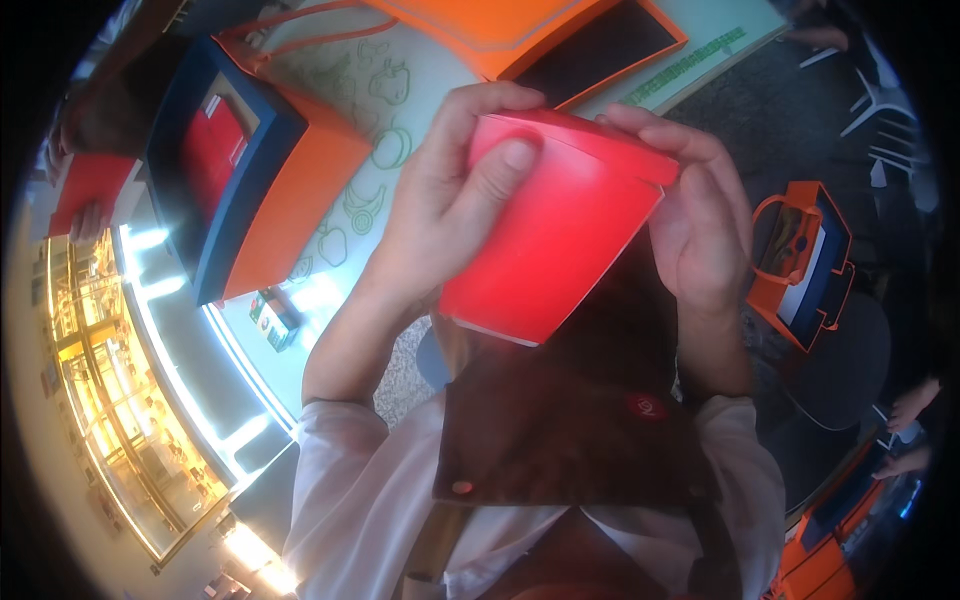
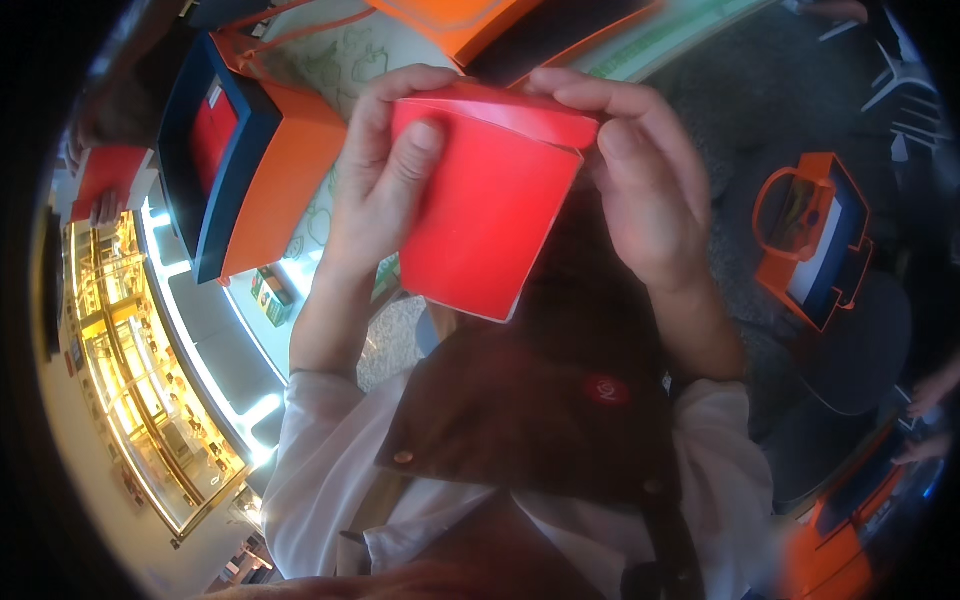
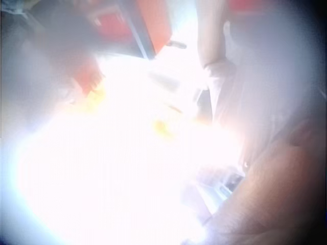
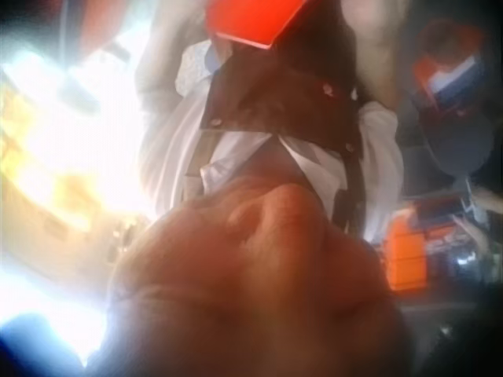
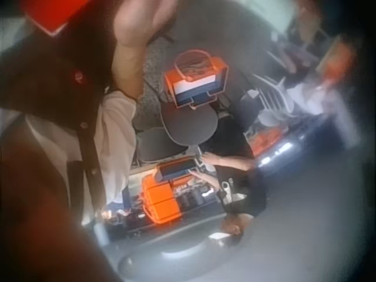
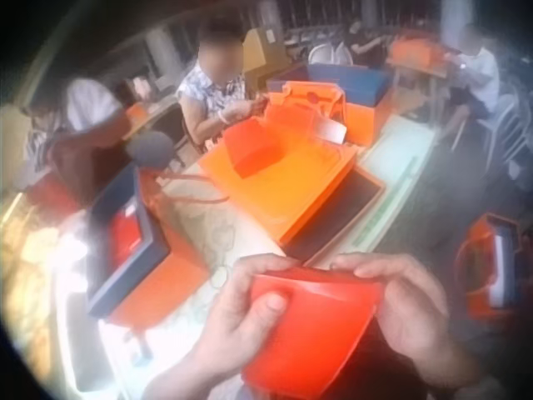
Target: The person assembles small red and orange paper boxes by folding and tucking flaps. They place the finished boxes into larger orange boxes on the table.
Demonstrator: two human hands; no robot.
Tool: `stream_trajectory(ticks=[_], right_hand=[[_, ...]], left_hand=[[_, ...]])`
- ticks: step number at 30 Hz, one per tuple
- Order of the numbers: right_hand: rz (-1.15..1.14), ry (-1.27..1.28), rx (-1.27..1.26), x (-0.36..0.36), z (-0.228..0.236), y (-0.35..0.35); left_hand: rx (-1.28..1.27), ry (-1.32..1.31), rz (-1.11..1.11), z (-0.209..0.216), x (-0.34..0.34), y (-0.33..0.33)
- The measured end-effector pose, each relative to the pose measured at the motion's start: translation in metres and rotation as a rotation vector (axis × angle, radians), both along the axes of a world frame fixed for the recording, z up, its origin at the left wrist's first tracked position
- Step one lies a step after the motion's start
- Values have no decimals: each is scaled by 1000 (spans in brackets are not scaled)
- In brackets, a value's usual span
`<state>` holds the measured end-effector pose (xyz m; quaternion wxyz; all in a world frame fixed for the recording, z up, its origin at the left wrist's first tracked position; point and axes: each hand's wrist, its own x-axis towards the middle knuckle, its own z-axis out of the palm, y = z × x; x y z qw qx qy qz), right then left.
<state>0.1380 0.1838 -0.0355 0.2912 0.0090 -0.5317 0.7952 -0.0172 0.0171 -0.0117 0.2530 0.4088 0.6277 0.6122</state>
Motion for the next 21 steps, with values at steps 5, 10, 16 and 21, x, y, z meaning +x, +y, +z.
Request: stream_trajectory(ticks=[5,10,16,21], right_hand=[[-146,6,284,1,-1,6],[-155,22,268,4,-2,8],[-134,19,390,7,-2,16],[-102,-3,392,10,2,17]], left_hand=[[31,-23,37,2,-4,-3],[49,-31,23,-1,-1,-2],[7,6,35,-2,4,-2],[14,110,21,-9,1,1]])
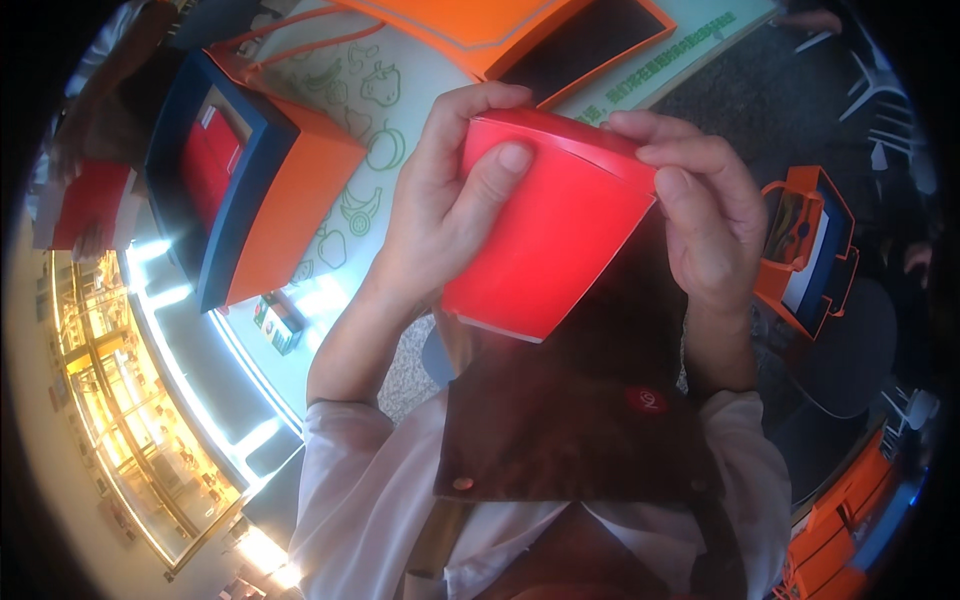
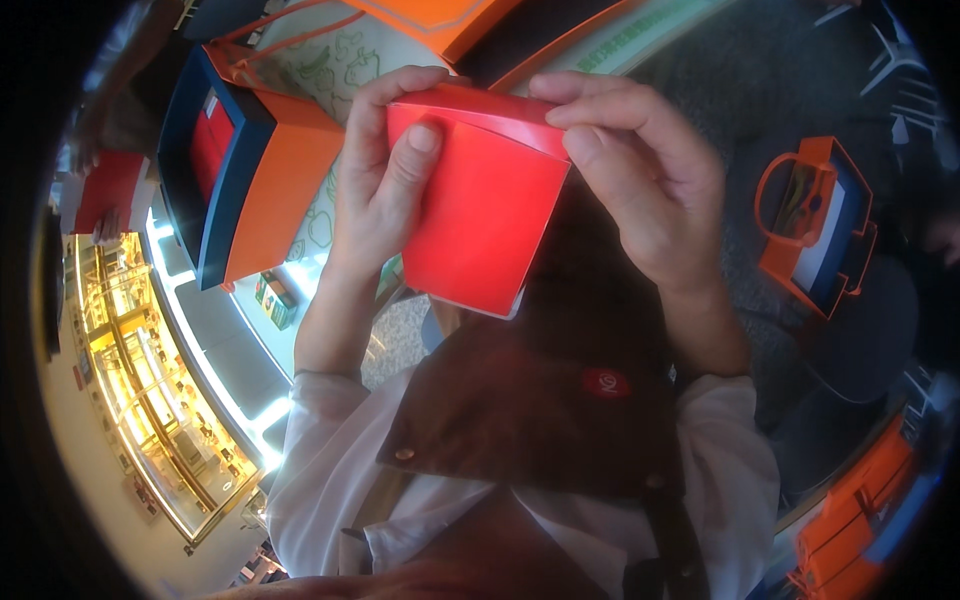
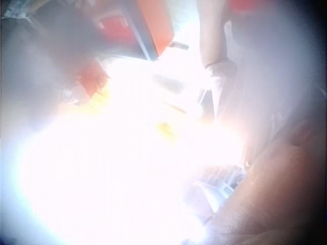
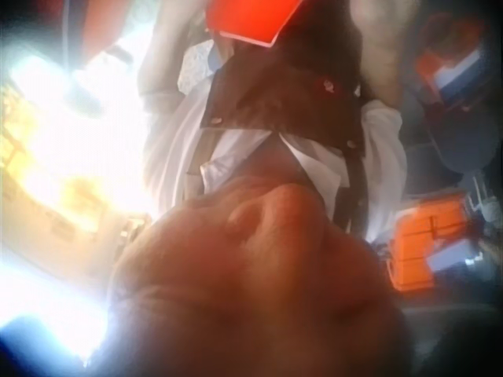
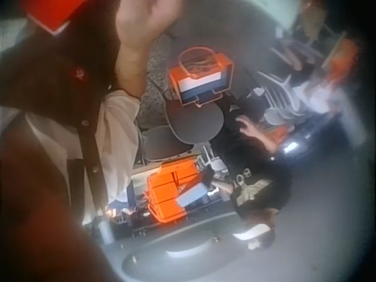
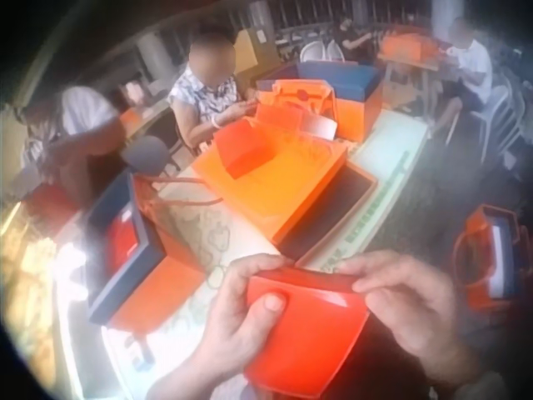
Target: The person assembles small red and orange paper boxes by folding and tucking flaps. They place the finished boxes into larger orange boxes on the table.
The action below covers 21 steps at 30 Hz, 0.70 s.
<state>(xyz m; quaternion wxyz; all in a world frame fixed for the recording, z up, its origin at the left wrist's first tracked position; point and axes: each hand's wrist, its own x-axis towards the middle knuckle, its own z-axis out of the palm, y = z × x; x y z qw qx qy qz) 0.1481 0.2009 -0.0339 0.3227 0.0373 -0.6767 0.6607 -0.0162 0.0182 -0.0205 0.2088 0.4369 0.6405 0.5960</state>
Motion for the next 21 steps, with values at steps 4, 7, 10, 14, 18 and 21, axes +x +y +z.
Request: stream_trajectory(ticks=[4,7,10,14,18,21], right_hand=[[20,18,-15,3,-1,-4],[-20,27,-40,4,-3,-19],[-95,35,-71,1,-13,-37],[-167,49,-20,-1,-18,-39],[-249,36,60,-4,-17,-40],[-286,17,161,-2,-16,-36]], left_hand=[[-26,-30,10,0,1,-1],[-11,-94,17,0,1,0],[4,-144,27,-1,2,1],[-33,-59,28,-5,2,0],[52,-130,53,-12,10,3],[32,-88,-5,-14,7,2]])
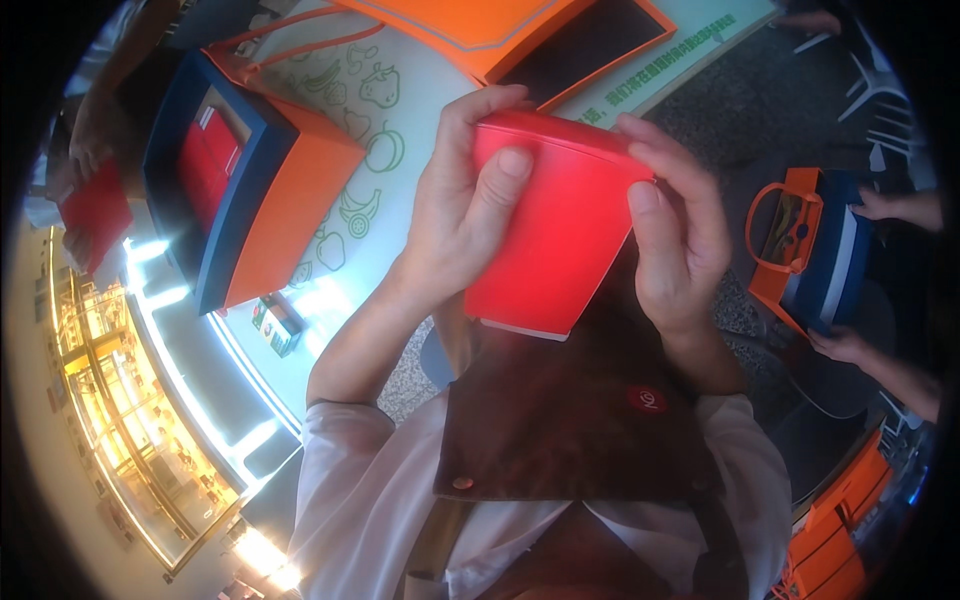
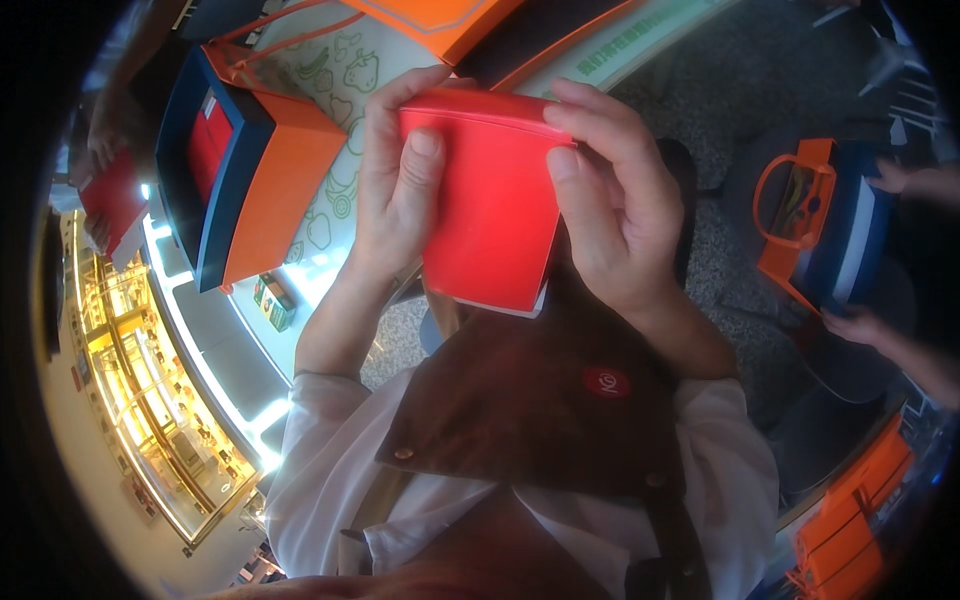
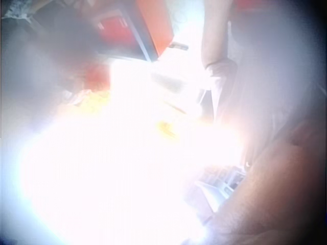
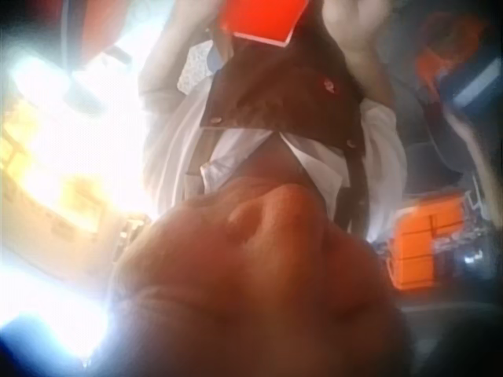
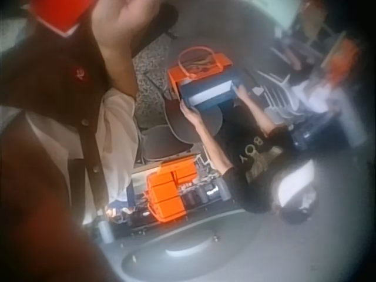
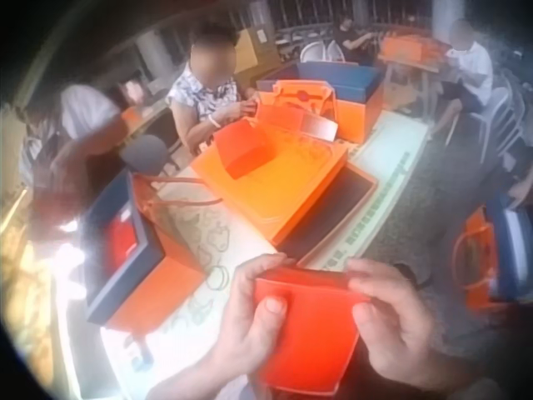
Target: The person assembles small red and orange paper boxes by folding and tucking flaps. They place the finished boxes into larger orange boxes on the table.
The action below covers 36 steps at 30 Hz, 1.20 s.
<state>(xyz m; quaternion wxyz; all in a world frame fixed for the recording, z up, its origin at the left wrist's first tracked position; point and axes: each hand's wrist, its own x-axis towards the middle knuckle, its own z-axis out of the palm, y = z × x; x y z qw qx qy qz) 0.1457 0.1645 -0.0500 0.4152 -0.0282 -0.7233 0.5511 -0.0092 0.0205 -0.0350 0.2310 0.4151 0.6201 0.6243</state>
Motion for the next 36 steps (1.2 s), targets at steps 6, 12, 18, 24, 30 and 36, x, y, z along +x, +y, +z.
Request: stream_trajectory(ticks=[6,12,18,24,30,36], right_hand=[[-44,-22,59,-2,-6,4],[-105,-102,187,-2,4,3],[78,-22,-256,-12,7,-8],[302,-280,-283,-2,-14,-23],[289,-186,-513,-16,-14,8],[85,-328,-249,-88,60,99]], left_hand=[[-26,-44,3,-5,3,0],[-15,254,142,1,7,-3],[53,40,185,-3,-3,5],[133,-49,417,19,-29,-5],[129,-232,253,10,-23,-1],[-4,-281,128,-12,-26,7]])
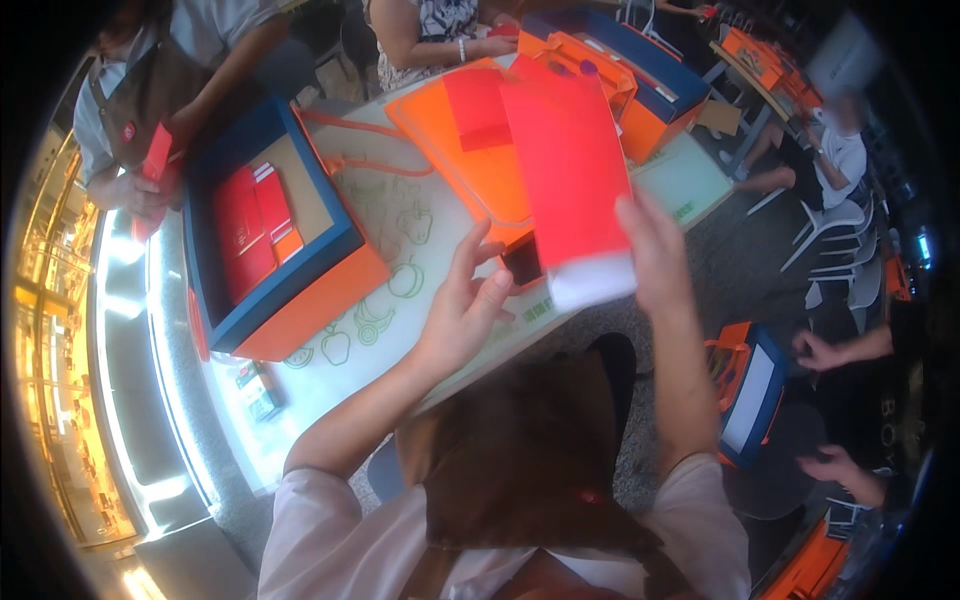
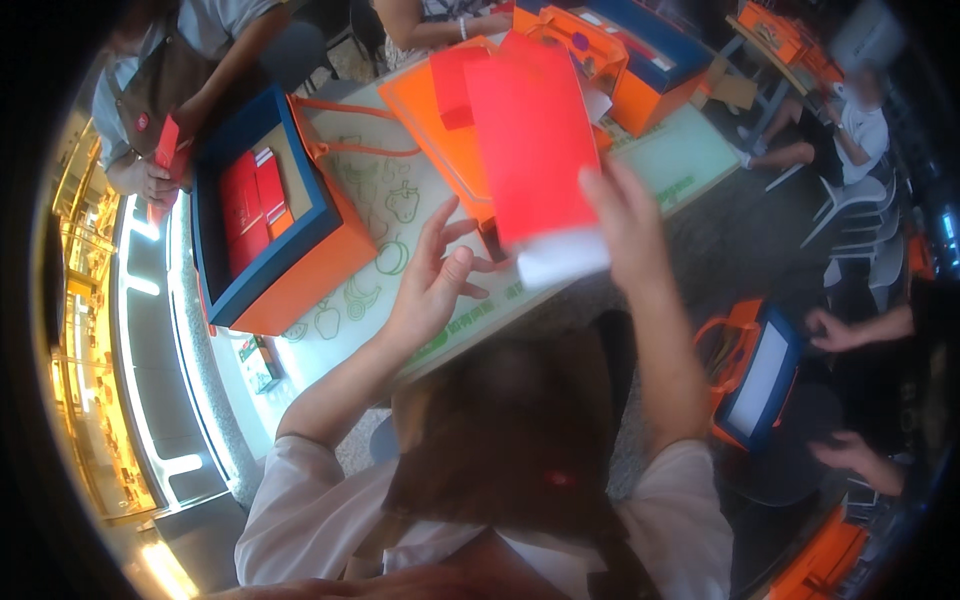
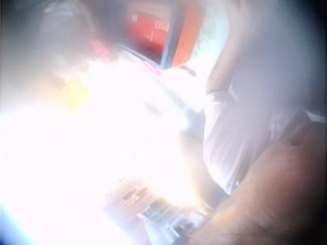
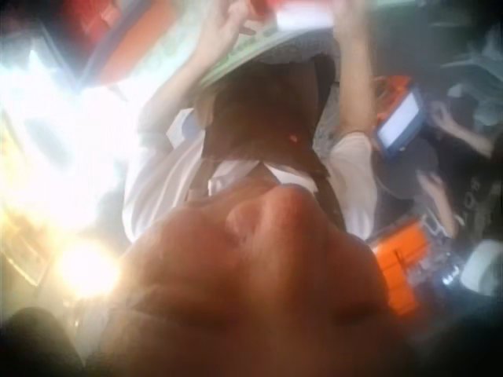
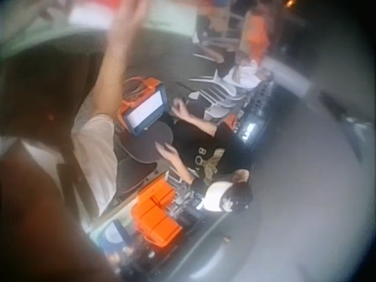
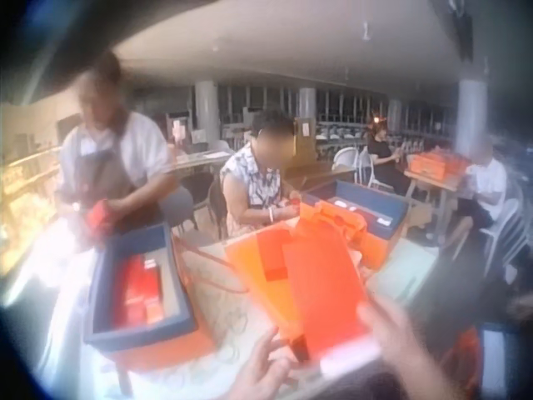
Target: The person assembles small red and orange paper boxes by folding and tucking flaps. They place the finished boxes into larger orange boxes on the table.
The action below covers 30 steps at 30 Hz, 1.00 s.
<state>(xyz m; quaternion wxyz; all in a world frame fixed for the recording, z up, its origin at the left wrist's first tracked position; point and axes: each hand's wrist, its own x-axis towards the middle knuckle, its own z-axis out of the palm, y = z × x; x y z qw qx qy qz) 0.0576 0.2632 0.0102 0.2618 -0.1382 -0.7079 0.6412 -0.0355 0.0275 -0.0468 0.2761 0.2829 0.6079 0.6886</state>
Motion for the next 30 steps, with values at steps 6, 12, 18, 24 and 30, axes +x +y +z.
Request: stream_trajectory(ticks=[6,12,18,24,30], right_hand=[[-250,-87,228,-96,74,95],[-395,107,113,-63,-22,98],[-351,135,54,-9,-55,0],[98,212,314,-33,11,-85],[562,78,567,-132,84,-181]], left_hand=[[-48,89,-7,-4,-4,3],[-174,235,29,-33,-4,3],[-153,434,108,-45,4,12],[-135,421,150,-43,6,5],[-20,462,177,-62,2,18]])
